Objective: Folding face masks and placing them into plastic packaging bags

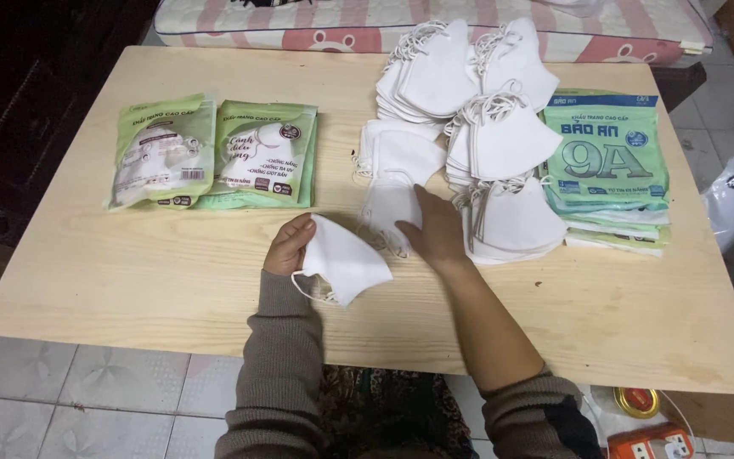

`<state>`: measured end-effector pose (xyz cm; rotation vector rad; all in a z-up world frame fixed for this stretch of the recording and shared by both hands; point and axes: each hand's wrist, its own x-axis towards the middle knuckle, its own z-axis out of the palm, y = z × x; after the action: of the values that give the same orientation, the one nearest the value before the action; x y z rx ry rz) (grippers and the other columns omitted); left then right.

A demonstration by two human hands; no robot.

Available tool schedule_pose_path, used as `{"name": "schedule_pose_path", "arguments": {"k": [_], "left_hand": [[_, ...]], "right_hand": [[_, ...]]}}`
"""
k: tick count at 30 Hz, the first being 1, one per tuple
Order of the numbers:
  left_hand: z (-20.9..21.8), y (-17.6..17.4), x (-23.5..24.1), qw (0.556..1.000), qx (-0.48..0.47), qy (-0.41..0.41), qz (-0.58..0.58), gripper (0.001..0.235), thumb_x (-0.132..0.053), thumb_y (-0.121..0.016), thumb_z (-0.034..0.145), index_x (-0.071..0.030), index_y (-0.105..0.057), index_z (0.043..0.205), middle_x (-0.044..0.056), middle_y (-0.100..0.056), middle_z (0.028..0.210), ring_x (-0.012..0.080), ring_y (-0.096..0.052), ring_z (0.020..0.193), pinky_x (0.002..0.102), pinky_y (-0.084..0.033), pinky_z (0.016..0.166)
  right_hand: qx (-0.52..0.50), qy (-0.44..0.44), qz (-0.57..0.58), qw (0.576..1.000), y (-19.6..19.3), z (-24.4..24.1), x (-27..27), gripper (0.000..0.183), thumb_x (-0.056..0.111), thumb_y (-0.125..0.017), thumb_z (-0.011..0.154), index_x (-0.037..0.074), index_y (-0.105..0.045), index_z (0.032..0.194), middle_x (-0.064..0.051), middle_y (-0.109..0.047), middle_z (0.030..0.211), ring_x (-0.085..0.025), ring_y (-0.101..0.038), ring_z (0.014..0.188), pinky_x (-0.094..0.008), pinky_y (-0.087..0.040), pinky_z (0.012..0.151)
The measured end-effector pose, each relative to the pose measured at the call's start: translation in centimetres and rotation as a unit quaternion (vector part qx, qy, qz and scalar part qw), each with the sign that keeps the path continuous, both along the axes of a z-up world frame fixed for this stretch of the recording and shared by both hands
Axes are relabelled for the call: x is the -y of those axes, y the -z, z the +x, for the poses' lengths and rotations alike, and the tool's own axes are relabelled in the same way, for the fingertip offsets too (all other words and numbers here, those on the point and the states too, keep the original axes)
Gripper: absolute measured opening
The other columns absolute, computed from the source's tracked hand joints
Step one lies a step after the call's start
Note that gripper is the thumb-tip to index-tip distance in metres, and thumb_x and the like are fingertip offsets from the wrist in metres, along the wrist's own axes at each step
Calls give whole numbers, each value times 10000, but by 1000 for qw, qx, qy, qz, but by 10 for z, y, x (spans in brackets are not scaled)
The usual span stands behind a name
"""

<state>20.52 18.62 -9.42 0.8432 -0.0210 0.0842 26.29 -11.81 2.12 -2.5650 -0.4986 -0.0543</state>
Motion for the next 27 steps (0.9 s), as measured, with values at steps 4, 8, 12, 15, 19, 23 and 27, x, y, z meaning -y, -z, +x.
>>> {"name": "schedule_pose_path", "arguments": {"k": [4,8,12,15,19,23,27], "left_hand": [[0,4,-1,1000,5,3,-6,330,-45,-552,966,59,-641,1266,273,-735,1004,364,-749,914,492,-616,863],[-1,5,-2,1000,5,-3,-8,347,-45,-564,958,66,-629,1280,272,-731,1017,364,-749,927,495,-613,871],[-8,-30,12,1000,-9,1,-6,299,-27,-589,957,64,-651,1235,243,-741,946,332,-763,871,455,-628,826],[-28,-106,48,999,-25,4,45,230,-50,-620,973,40,-694,1171,196,-756,936,269,-757,878,393,-625,810],[-12,-79,54,995,-62,12,76,216,-69,-591,1006,33,-699,1163,182,-765,922,243,-759,808,362,-624,778],[-6,-63,53,992,-90,-9,82,200,-76,-624,995,14,-717,1147,168,-766,923,234,-759,824,349,-622,786],[-9,-74,57,990,-113,-12,86,240,-96,-623,1006,26,-706,1196,195,-764,967,282,-762,829,409,-629,799]], "right_hand": [[-15,20,44,999,-14,-2,-4,833,314,-843,833,112,-462,1546,-213,-578,1368,-438,-546,1285,-598,-435,1077],[-18,29,120,992,12,10,1,696,253,-813,850,160,-540,1483,-152,-598,1301,-388,-599,1258,-509,-481,1068],[163,4,92,982,27,22,16,460,262,-686,952,223,-635,1407,-90,-697,1179,-301,-665,1144,-472,-523,966],[245,40,14,969,33,29,22,377,226,-661,980,237,-690,1355,-67,-706,1211,-276,-681,1139,-431,-553,948],[336,73,-48,938,49,33,18,348,290,-660,997,301,-694,1344,-30,-709,1248,-256,-714,1035,-410,-594,862],[335,66,-12,940,44,33,17,242,233,-682,998,219,-759,1227,-88,-730,1252,-295,-728,1062,-422,-590,899],[364,47,39,929,22,26,18,154,268,-692,1004,171,-762,1101,-70,-727,1205,-273,-676,1179,-412,-522,1050]]}}
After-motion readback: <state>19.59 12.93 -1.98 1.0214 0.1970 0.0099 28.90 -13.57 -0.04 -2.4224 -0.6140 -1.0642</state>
